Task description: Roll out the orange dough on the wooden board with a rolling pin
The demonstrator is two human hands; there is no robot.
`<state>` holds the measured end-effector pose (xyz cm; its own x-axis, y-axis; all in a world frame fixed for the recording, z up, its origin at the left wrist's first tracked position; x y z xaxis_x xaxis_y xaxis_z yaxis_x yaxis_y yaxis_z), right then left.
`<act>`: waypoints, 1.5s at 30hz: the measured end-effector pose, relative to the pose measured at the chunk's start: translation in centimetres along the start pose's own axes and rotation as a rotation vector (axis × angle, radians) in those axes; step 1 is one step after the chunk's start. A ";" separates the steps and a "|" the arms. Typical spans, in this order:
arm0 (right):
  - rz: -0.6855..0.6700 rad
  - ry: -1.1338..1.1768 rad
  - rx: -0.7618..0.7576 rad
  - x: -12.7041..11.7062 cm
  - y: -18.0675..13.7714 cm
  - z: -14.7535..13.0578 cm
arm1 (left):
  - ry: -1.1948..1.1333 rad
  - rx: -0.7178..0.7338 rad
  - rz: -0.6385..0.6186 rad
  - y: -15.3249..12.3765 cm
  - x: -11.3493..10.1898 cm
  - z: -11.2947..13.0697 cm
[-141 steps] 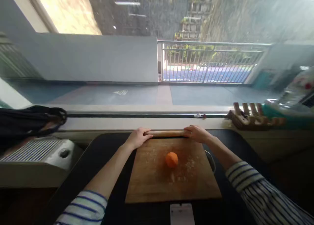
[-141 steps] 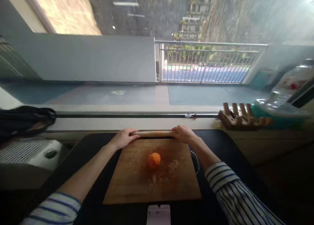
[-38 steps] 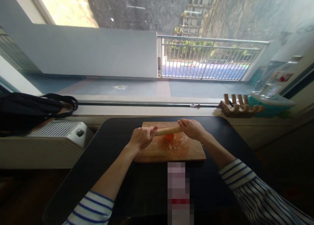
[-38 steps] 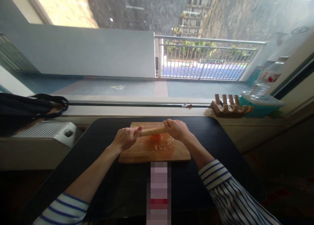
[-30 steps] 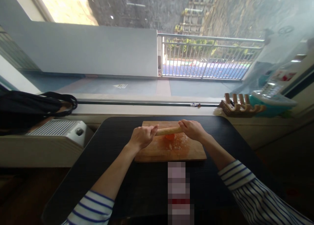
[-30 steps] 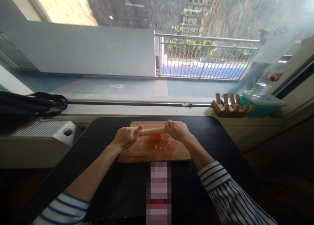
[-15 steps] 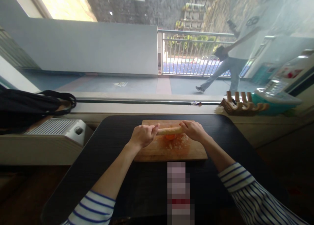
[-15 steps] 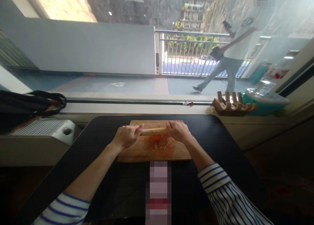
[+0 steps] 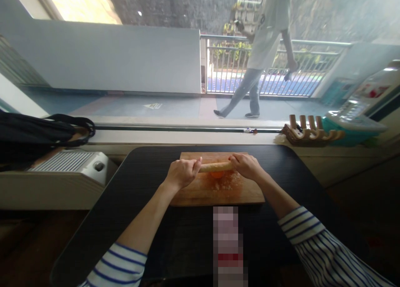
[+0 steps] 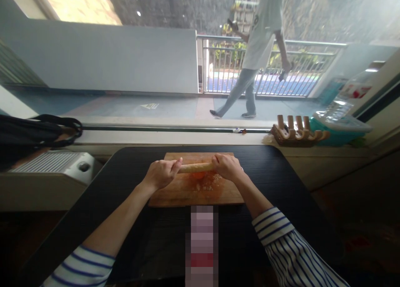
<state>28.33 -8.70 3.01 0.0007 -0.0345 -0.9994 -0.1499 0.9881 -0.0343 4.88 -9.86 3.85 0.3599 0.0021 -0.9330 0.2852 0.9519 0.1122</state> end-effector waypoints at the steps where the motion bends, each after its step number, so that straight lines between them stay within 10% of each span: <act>1: 0.001 0.001 0.004 0.1 0.0 0.0 | 0.002 -0.003 -0.001 0.0 0.0 0.0; 25: 0.126 -0.276 -0.212 0.9 -1.5 -0.1 | -0.020 0.032 0.035 -0.2 0.6 0.2; 45: 0.191 -0.180 -0.093 0.6 -1.9 -0.6 | -0.058 0.051 0.058 -0.6 1.3 -0.1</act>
<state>28.05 -10.67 2.46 0.1383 0.1868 -0.9726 -0.2547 0.9557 0.1474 5.07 -10.39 2.53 0.4279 0.0378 -0.9031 0.3069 0.9337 0.1845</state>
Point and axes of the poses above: each hand's wrist, its own y-axis towards the middle knuckle, its own x-axis out of the palm, z = x × y, the point moved 2 cm from there along y, towards the middle knuckle, and after that the axes turned 12 degrees about -y, right-handed, at the moved point
